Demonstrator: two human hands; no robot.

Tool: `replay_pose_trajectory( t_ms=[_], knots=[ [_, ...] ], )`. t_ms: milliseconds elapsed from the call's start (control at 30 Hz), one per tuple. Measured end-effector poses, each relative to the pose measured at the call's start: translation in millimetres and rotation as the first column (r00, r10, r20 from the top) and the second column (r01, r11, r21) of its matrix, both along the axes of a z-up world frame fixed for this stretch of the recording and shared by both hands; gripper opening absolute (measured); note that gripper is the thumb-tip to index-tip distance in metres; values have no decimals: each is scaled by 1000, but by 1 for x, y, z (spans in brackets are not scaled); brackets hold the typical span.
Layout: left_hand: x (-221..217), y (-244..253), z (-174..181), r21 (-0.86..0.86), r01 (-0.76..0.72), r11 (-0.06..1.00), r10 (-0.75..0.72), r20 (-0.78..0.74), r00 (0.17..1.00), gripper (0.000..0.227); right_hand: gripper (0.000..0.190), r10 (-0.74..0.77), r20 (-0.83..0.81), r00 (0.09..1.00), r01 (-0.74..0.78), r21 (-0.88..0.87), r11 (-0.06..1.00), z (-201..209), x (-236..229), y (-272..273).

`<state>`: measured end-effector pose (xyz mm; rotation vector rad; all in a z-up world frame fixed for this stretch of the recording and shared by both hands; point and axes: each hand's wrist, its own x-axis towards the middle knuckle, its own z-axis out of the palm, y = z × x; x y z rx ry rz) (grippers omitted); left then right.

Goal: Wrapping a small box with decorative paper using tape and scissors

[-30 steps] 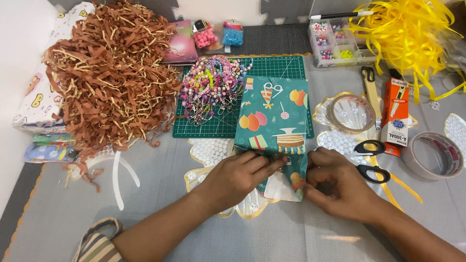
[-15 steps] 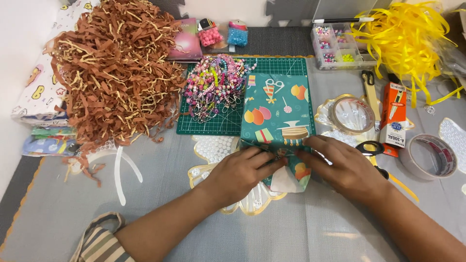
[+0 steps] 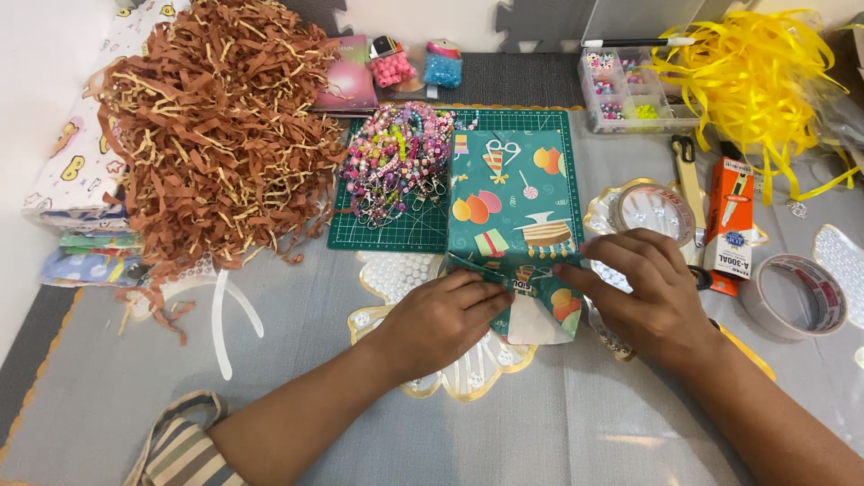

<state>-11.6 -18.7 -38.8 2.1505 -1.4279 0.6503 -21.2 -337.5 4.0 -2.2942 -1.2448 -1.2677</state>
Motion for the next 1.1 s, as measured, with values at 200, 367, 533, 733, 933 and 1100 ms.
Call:
replay_pose_trajectory(
  t_ms=[200, 367, 533, 733, 933, 1100],
  knots=[
    [-2, 2, -1, -52, -4, 999, 5, 29, 1000, 26, 18, -115, 144, 983, 133, -121, 984, -9, -9, 5],
    [-6, -1, 8, -81, -14, 997, 17, 35, 999, 28, 32, 17, -65, 998, -30, -218, 975, -8, -6, 6],
    [-7, -2, 3, -98, -21, 995, 27, 63, 998, 29, 37, -4, -144, 990, -39, -294, 955, -1, -5, 16],
    [-9, -2, 2, -78, -37, 996, 41, 48, 998, 27, 18, -11, -391, 920, -43, -128, 991, -9, -6, 25],
    [-15, -1, 0, -49, -58, 997, 63, 104, 993, 29, 12, -26, -467, 884, 54, 46, 997, -16, -6, 36],
    [-21, -3, -3, -3, -51, 999, 51, 113, 992, 47, 6, -99, -227, 969, 101, -4, 995, -5, -9, 46]
  ],
)
